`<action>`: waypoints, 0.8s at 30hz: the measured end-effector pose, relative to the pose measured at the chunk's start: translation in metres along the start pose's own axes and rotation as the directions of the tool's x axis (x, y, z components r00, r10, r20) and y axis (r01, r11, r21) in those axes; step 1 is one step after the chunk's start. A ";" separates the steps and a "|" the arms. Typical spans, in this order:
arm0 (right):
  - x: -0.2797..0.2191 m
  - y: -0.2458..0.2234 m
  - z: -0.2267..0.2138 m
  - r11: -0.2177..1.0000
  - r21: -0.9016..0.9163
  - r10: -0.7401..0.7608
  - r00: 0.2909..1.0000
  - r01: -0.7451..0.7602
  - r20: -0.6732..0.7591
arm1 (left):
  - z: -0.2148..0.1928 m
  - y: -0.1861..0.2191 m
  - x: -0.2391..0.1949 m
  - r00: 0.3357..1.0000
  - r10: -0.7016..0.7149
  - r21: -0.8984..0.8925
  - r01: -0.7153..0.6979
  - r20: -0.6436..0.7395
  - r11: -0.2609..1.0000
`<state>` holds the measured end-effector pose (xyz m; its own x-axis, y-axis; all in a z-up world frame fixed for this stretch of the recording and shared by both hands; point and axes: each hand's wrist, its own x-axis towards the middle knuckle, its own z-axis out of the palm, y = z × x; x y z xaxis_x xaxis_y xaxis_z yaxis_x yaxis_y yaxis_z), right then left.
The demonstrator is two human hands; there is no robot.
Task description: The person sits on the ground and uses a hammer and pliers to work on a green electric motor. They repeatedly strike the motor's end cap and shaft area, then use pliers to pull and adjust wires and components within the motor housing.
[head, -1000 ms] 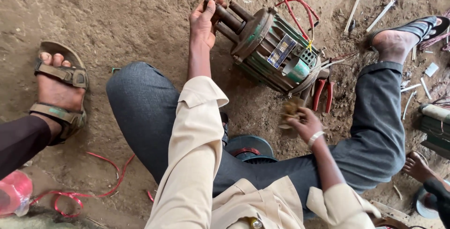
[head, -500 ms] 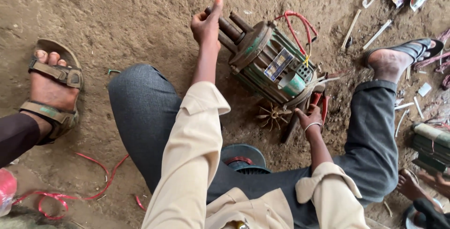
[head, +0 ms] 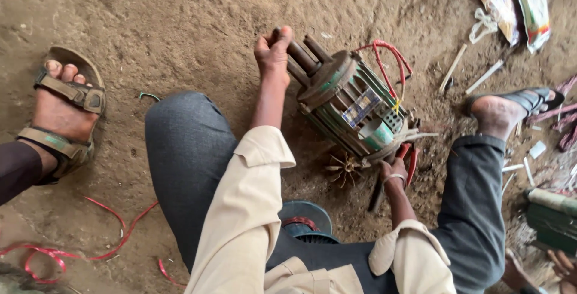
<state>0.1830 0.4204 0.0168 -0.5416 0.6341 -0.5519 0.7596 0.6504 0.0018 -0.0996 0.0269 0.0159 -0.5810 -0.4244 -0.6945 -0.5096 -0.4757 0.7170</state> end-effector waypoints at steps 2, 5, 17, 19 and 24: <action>-0.003 0.001 -0.004 0.959 0.217 0.188 0.982 -0.182 -0.004 | 0.007 0.012 -0.014 0.994 -0.063 0.062 0.069 -0.088 0.996; -0.010 0.003 -0.012 0.816 0.520 0.254 0.965 -0.252 0.069 | 0.009 0.027 -0.026 0.993 -0.020 0.177 0.041 -0.118 0.983; -0.046 0.018 -0.054 0.216 0.697 0.000 0.714 -0.684 0.700 | -0.003 -0.016 0.005 0.968 0.153 -0.368 -0.070 0.200 0.927; -0.048 0.024 -0.049 0.231 0.670 0.031 0.694 -0.705 0.720 | -0.002 -0.020 0.007 0.958 0.152 -0.441 -0.030 0.243 0.897; -0.049 0.031 -0.043 0.272 0.665 0.133 0.711 -0.696 0.690 | 0.003 -0.007 0.006 0.996 -0.010 -0.258 0.034 0.093 0.966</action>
<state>0.2173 0.4271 0.0797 -0.0358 0.2486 -0.9679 0.8230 -0.5421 -0.1697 -0.1016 0.0297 0.0071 -0.6319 -0.3463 -0.6934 -0.3484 -0.6723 0.6532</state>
